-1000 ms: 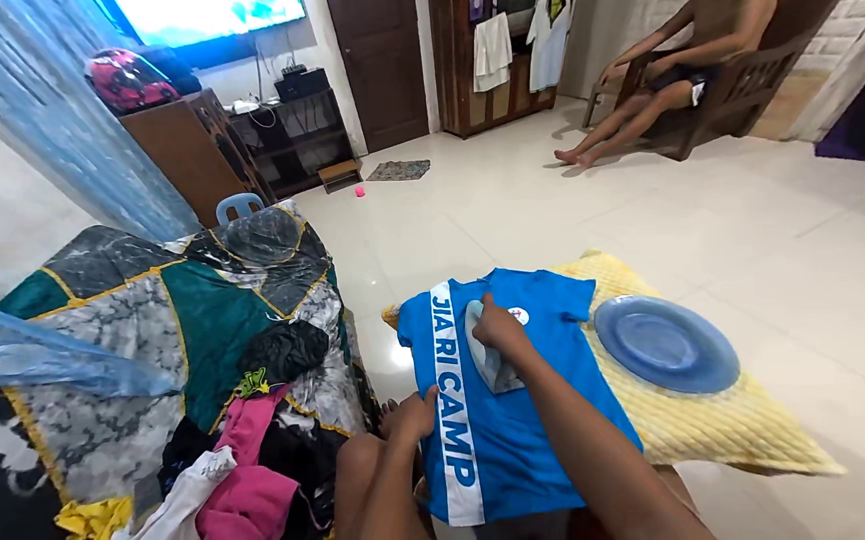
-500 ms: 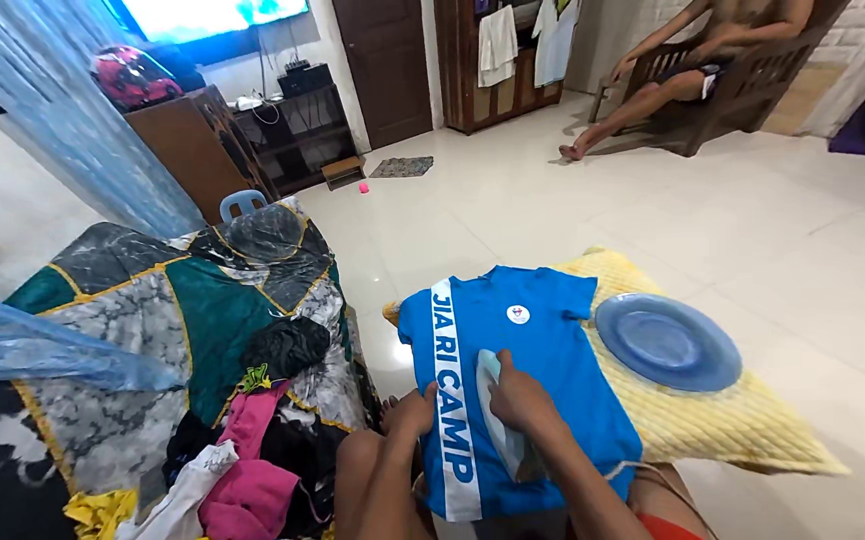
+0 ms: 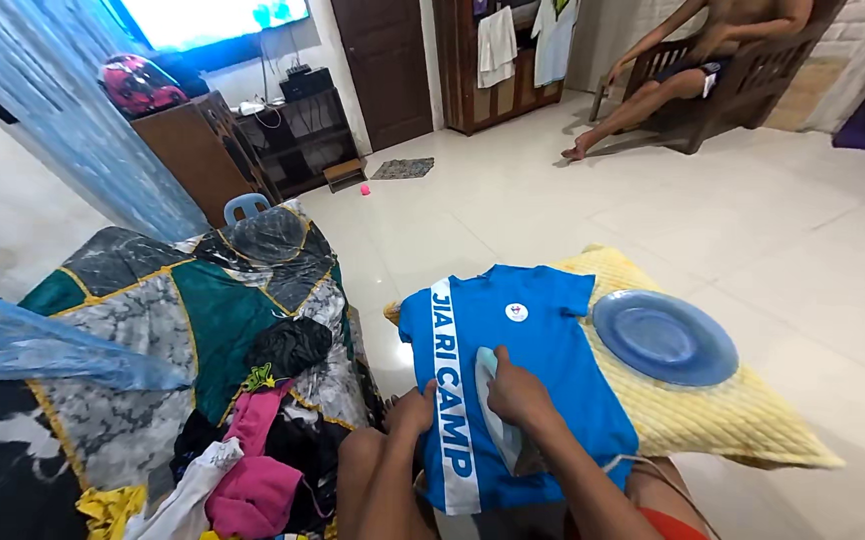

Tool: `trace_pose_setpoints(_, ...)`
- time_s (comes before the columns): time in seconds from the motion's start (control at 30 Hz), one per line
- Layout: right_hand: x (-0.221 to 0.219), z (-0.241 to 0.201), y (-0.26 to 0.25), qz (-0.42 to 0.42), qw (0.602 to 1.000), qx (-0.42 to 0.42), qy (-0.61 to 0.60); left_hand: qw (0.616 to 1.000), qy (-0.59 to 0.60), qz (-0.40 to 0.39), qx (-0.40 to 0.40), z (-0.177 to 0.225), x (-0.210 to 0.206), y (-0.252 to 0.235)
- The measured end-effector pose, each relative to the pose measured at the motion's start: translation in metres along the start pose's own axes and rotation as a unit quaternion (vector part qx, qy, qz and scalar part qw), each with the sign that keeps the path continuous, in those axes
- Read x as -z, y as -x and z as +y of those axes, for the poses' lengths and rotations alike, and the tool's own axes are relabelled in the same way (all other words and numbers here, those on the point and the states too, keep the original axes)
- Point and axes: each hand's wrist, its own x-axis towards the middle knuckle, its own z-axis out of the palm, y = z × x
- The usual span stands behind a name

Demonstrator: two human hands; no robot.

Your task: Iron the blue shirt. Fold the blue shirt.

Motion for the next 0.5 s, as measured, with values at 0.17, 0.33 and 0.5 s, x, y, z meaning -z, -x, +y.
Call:
trace_pose_setpoints(0.17, -0.003, 0.004, 0.011, -0.003, 1.000, -0.008, -0.006, 1.000, -0.008, 0.003, 0.002, 0.000, 0.000, -0.002)
trace_pose_setpoints(0.33, 0.001, -0.002, -0.005, 0.004, 1.000, -0.003, -0.009, 1.000, -0.020, 0.001, 0.009, 0.002, 0.001, -0.002)
trace_pose_setpoints(0.5, 0.012, -0.021, -0.045, 0.028, 1.000, 0.009, -0.003, 1.000, -0.013, -0.007, 0.008, 0.000, 0.001, -0.002)
